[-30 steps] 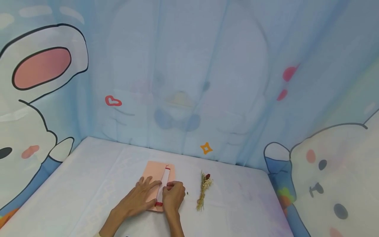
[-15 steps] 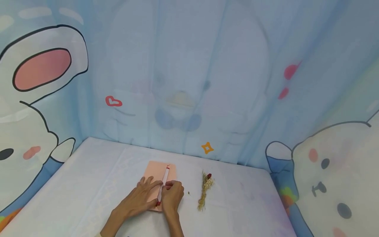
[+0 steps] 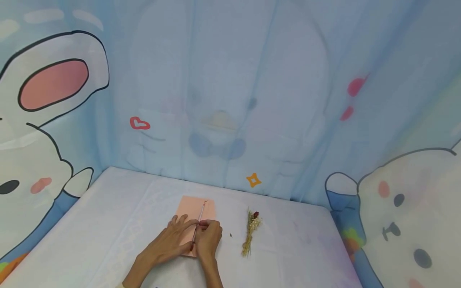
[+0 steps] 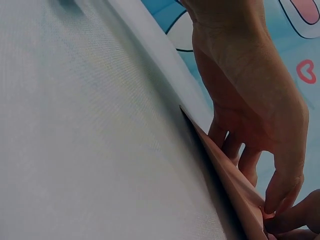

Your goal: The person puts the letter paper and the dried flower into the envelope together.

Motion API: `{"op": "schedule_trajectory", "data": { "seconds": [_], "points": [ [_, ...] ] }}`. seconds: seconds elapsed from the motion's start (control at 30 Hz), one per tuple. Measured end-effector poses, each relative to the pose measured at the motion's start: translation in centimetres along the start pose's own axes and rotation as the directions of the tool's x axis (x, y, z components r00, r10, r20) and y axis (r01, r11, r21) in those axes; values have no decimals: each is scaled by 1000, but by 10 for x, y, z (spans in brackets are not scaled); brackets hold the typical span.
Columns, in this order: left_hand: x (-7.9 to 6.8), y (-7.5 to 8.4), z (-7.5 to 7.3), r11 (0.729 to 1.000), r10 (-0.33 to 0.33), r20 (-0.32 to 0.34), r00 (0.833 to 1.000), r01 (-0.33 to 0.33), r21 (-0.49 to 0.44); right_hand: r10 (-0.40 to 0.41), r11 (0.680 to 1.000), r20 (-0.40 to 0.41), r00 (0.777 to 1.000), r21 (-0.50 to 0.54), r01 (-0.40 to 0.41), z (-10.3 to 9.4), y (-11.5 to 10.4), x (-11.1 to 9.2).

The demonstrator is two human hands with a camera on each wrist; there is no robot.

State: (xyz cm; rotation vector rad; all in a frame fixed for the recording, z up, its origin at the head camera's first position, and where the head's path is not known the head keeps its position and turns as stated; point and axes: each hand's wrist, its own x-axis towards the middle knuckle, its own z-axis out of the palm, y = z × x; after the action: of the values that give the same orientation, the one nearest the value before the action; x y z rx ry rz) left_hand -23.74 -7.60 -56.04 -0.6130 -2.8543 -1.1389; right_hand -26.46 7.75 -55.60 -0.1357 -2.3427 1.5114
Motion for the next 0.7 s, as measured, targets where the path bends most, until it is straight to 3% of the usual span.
{"op": "schedule_trajectory", "data": {
  "seconds": [0.37, 0.53, 0.7],
  "points": [
    [3, 1, 1, 999, 33, -9, 999, -33, 34, 8, 1000, 20, 1000, -18, -8, 3, 1, 0],
    [2, 2, 1, 1000, 9, 14, 1000, -9, 10, 44, 999, 54, 998, -32, -42, 1, 2, 0],
    [0, 2, 0, 1000, -1, 8, 1000, 1, 8, 61, 998, 109, 992, 21, -64, -6, 1, 2]
  ]
}}
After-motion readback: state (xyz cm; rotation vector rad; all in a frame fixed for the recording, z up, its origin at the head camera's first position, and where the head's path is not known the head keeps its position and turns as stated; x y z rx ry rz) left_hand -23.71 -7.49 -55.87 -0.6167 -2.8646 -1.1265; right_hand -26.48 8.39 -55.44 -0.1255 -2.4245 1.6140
